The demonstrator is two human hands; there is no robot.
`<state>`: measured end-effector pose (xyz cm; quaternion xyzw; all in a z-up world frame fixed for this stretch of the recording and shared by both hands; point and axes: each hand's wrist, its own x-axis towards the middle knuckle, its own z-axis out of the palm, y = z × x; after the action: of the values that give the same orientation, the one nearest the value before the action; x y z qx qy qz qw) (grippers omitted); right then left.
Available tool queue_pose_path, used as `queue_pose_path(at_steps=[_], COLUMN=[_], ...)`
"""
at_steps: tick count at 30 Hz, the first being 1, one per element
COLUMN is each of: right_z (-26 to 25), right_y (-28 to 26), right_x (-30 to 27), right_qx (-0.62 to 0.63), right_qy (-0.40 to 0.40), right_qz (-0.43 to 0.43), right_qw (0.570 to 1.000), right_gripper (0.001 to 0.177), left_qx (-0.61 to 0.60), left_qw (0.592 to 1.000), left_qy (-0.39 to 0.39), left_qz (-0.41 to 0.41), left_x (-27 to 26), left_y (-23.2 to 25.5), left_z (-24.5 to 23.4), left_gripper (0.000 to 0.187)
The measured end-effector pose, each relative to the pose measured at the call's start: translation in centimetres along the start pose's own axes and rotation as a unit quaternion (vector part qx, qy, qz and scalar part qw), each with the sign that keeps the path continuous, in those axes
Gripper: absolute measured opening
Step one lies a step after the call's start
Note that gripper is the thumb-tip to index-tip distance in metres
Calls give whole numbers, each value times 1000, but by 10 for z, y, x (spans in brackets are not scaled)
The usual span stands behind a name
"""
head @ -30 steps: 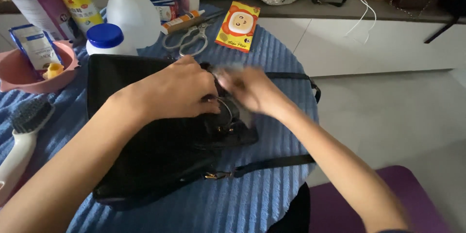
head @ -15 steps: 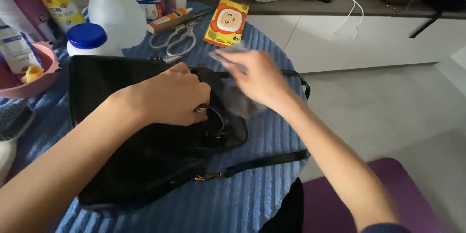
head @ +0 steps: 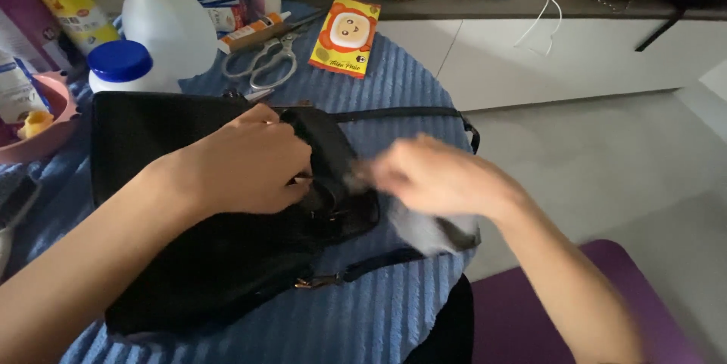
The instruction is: Cleaning the exterior and interior of a black leather handbag using a cloth and cleaning solutions.
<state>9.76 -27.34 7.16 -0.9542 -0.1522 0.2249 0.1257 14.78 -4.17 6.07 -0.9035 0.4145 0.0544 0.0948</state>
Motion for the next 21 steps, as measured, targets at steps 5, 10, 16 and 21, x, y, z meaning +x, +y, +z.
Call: queue_pose_path(at_steps=[5,10,16,21], right_z=[2,24,9,26], right_y=[-23,-10,-45,-26], right_x=[46,80,21,73], right_qx=[22,-8,-59,-40], right_qy=[192,102,27,120], right_qz=[-98,-55,-2,-69], right_qw=[976,993,998,990], right_gripper=[50,52,49,54], left_qx=[32,-2,8,23], left_qw=[999,996,989,993], left_qy=[-24,-86,-146,-119], left_qz=[16,7,13,5], left_x=[-4,-14,-12,-7], left_y=[7,9,11,9], left_z=[0,-14,-23,-12], left_gripper=[31,40,46,41])
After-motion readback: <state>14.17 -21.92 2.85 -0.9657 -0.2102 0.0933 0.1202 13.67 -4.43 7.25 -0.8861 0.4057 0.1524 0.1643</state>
